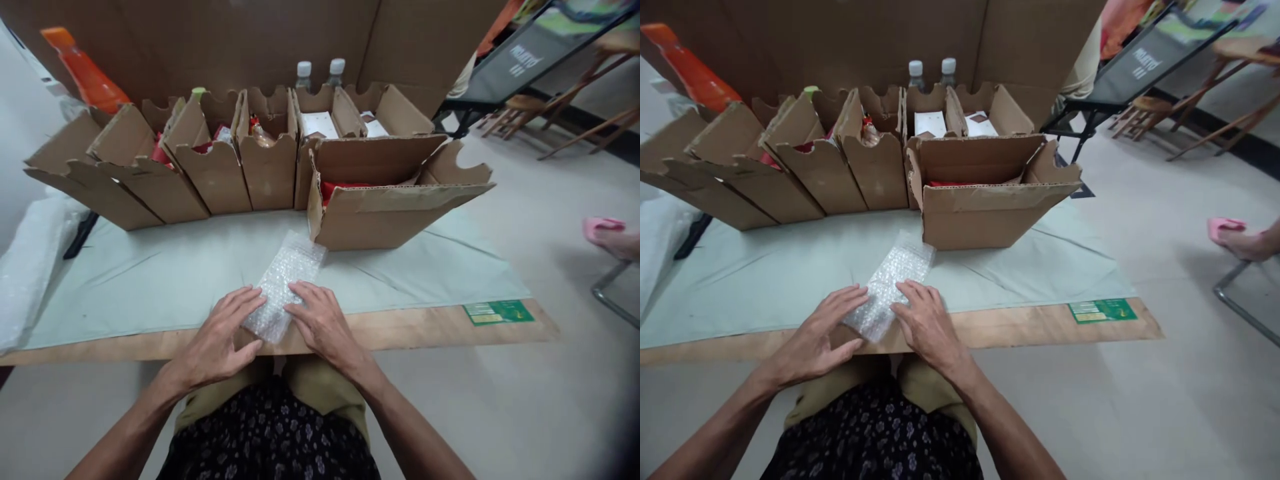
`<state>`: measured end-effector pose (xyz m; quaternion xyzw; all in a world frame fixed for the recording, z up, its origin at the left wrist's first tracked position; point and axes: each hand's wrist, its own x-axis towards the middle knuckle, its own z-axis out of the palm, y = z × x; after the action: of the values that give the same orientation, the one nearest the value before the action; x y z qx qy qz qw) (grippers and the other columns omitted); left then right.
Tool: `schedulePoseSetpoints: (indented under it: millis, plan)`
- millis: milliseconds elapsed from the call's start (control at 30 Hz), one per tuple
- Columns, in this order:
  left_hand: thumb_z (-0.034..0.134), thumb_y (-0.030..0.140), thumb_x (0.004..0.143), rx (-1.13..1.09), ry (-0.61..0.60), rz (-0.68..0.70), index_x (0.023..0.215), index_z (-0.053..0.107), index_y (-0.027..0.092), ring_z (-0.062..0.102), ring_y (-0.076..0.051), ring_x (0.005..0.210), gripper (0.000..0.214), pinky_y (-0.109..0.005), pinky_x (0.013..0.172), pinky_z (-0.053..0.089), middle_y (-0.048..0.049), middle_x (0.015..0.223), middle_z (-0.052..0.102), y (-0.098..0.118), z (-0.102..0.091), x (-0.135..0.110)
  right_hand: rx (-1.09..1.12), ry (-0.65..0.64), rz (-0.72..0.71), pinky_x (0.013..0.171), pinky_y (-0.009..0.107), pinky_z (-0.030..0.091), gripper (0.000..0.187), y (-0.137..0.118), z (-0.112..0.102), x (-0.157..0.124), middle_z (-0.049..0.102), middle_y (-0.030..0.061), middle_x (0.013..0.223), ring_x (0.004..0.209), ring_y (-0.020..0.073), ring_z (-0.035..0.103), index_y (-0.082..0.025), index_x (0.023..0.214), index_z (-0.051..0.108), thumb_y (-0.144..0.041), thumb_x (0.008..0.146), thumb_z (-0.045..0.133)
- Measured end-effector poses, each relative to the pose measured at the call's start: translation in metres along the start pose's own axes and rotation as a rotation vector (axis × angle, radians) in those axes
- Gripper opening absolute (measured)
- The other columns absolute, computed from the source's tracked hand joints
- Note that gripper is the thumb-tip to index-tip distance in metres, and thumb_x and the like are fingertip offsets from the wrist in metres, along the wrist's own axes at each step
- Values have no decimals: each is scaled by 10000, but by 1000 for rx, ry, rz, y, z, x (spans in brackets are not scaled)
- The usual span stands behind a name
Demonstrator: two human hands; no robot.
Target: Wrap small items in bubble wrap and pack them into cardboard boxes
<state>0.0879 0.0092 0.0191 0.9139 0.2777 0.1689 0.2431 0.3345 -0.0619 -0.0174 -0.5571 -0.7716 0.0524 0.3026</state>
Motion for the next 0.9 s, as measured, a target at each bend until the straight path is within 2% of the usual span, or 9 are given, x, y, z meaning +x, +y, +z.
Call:
schedulePoseSetpoints:
  millis: [100,167,300,367,467,567,667,767,900]
  plan:
    - [611,111,843,-6,-6,36,1516,461,227,412,-323,1504,699,-574,1185,434,-128,1561,531,-1,2,0,201,83,112,1004,483,541,223,2,2,1,728,97,1287,1237,265,656,-234,1051,728,-119,989,548]
    - [573,76,852,-22,54,54,1455,523,218,479,-306,1455,622,-541,1143,479,-121,1471,618,-1,2,4,385,101,212,1013,447,551,214,3,-3,0,741,76,1255,1203,228,679,-242,1049,720,-159,1011,526]
    - [537,104,946,-127,201,6,1097,683,205,719,-204,988,233,-367,866,595,-55,1009,777,2,4,15,600,70,340,1026,393,562,191,3,-20,-8,747,59,1240,1182,205,695,-255,1076,714,-206,1003,545]
    - [556,146,961,-165,195,-63,1023,688,201,711,-171,835,156,-318,766,585,-33,908,764,4,7,21,620,51,388,1043,401,554,292,2,-26,-12,737,62,1271,1202,217,687,-270,1252,666,-226,970,604]
    - [574,172,937,-191,203,-161,1123,677,190,717,-165,821,213,-297,749,586,-36,925,763,2,16,26,570,50,449,1017,418,566,577,2,-24,-14,755,65,1197,1114,231,715,-272,1471,514,-272,921,687]
    - [571,174,920,-194,226,-219,1249,634,181,699,-144,734,336,-264,687,572,-7,845,743,-2,26,29,388,129,492,909,411,593,510,5,-12,-10,761,27,980,936,217,724,-273,1451,532,-292,957,657]
    - [541,149,912,-117,224,-238,1318,594,177,666,-142,676,411,-266,640,548,13,784,716,-5,32,31,177,269,421,890,426,581,509,8,-4,-7,749,30,966,925,225,702,-267,1466,509,-277,976,649]
    - [504,120,906,-14,235,-205,1358,556,163,654,-153,670,457,-294,652,547,17,758,702,-4,33,32,11,382,248,878,424,559,490,5,-10,-10,745,75,1067,984,241,698,-241,1428,530,-212,960,671]
    - [505,110,910,47,243,-180,1380,520,168,651,-155,670,475,-300,660,554,20,762,697,-4,33,31,-68,272,60,952,461,513,302,-5,-25,-14,717,127,1242,1173,286,663,-218,1222,642,-145,930,665]
